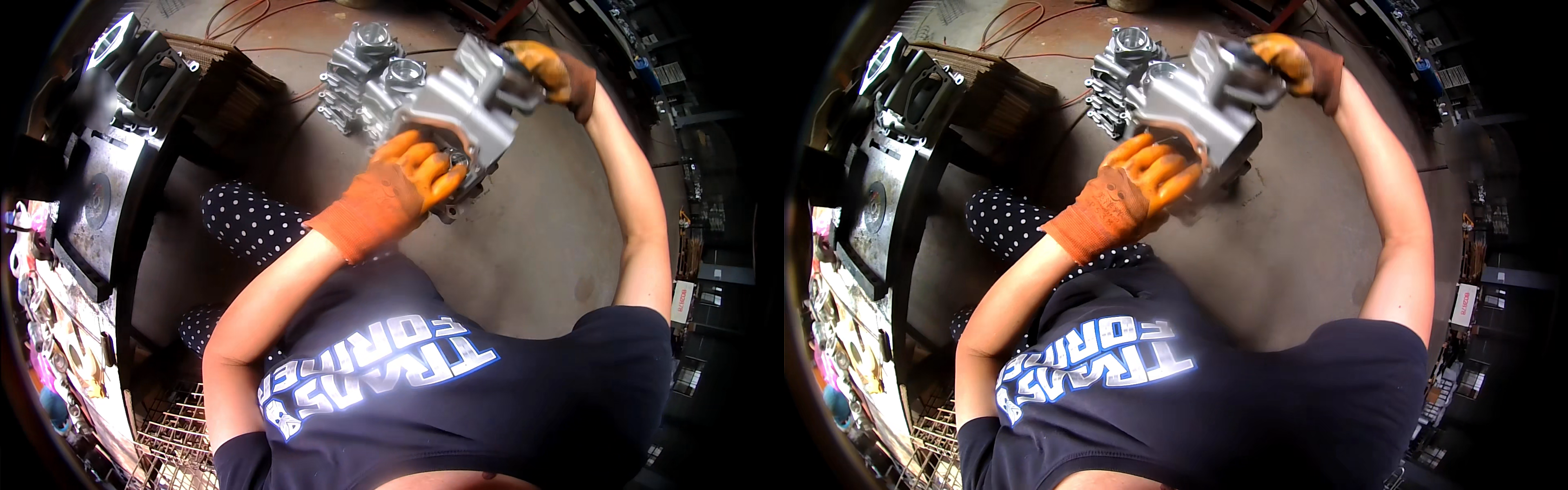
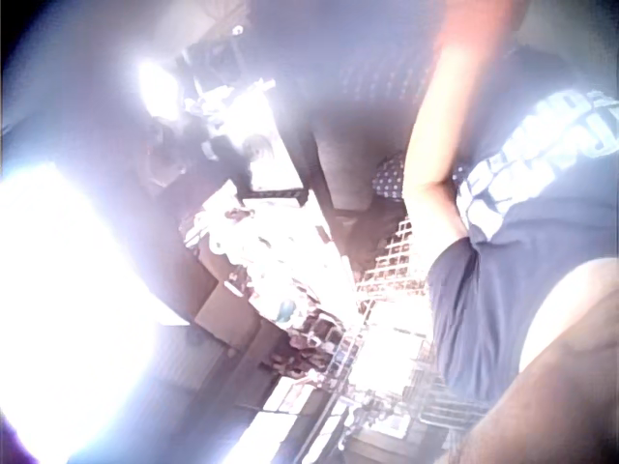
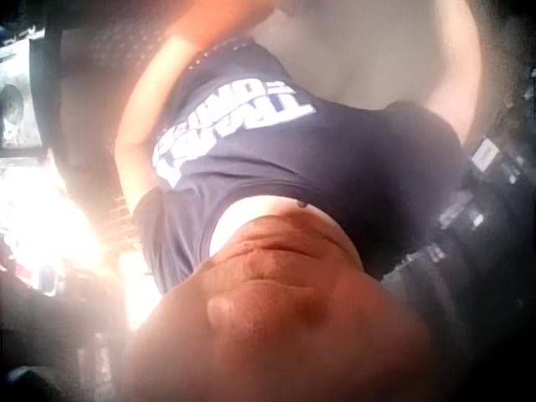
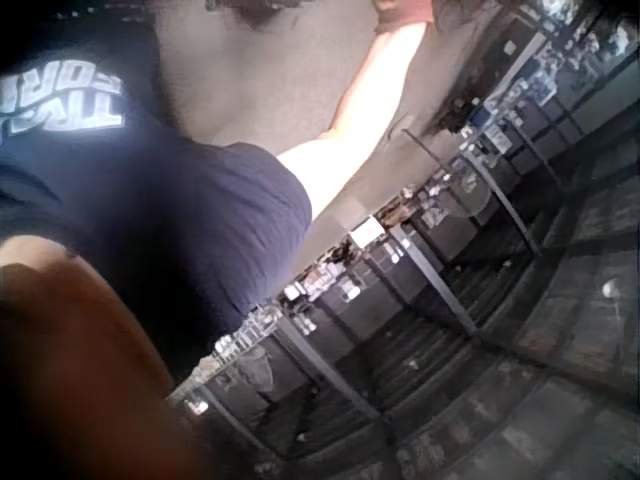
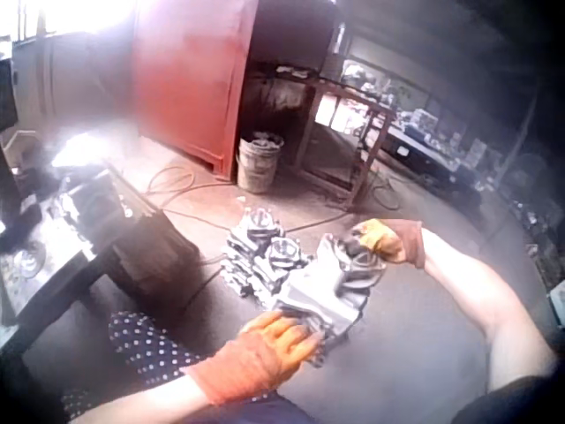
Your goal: The person cleans industrial metal castings by hand using a piece of foam or cloth to wipe the internal and external surfaces, then places them into a large wire bin.
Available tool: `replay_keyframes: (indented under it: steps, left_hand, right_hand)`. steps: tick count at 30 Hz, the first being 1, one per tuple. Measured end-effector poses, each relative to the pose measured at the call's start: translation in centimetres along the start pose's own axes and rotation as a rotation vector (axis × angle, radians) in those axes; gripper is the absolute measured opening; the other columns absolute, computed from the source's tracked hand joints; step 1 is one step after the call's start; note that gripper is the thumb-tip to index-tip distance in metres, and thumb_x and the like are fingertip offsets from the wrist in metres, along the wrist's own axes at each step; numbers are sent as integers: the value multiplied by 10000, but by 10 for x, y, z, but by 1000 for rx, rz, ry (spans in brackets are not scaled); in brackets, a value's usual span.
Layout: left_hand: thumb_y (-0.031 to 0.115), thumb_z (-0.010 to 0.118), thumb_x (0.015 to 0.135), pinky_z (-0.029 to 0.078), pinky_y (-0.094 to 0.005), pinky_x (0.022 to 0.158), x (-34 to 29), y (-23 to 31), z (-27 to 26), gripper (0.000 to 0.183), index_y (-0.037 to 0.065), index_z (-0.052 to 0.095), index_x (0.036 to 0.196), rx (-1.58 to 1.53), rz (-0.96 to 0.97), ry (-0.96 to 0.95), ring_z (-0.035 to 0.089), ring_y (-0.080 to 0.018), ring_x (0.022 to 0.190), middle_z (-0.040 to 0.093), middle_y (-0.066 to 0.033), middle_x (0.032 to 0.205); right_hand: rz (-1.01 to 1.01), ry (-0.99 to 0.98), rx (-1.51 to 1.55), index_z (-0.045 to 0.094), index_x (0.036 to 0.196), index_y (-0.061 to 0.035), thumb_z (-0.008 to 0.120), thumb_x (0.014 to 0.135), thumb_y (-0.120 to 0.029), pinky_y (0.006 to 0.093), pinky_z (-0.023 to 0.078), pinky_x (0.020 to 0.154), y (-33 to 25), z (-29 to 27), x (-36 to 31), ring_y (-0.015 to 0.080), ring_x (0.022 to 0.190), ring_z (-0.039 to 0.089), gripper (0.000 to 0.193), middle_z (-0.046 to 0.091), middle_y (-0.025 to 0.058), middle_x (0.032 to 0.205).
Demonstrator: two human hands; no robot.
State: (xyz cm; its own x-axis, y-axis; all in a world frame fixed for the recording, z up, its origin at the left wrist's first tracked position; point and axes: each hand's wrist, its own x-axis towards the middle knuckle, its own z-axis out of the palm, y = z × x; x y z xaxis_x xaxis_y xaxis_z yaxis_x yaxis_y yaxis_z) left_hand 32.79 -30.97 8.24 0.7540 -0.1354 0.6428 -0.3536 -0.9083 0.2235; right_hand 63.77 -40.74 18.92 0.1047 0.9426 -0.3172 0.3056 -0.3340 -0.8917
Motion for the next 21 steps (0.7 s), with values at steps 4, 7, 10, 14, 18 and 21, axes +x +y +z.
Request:
replay_keyframes:
  steps: [4,7,10,14,18,21]
  left_hand:
    - [150,686,667,424,-431,928,-22,-17,-33,516,73,561,1161,-3,-223,-21,574,-301,956,604,-111,1034]
    - [71,649,710,457,-381,889,-73,-42,-90,468,42,566,1169,204,-463,44,597,-298,979,613,-137,1097]
    - [32,622,774,475,-328,870,-143,-48,-147,449,24,543,1216,429,-694,137,607,-258,1014,614,-136,1136]
    - [91,589,861,452,-331,906,-250,-17,-226,414,16,506,1260,638,-982,216,584,-226,1054,601,-133,1165]
    - [110,585,879,443,-330,919,-301,63,-281,415,31,496,1276,876,-1259,173,547,-214,1103,586,-129,1188]
    - [58,593,837,473,-277,850,-300,119,-310,428,57,518,1258,1024,-1391,270,620,-180,964,623,-118,1130]
  right_hand:
    - [461,269,21,548,1153,15,662,760,-99,271,484,724,59,35,-11,132,895,581,425,627,80,1000]
    - [582,441,-528,575,1116,13,646,720,-36,301,465,687,183,25,13,172,784,575,405,637,90,941]
    - [630,553,-319,585,1111,6,667,667,11,308,475,700,294,13,24,196,804,595,451,648,112,960]
    - [708,698,-24,556,1138,-13,614,741,-48,321,482,696,368,15,22,206,813,604,403,642,85,972]
    - [668,764,548,571,1090,-97,374,951,-274,348,492,719,423,10,24,193,774,587,300,629,46,926]
    - [769,649,418,567,1140,-98,445,919,-323,376,458,835,439,27,31,204,907,567,338,618,51,1047]
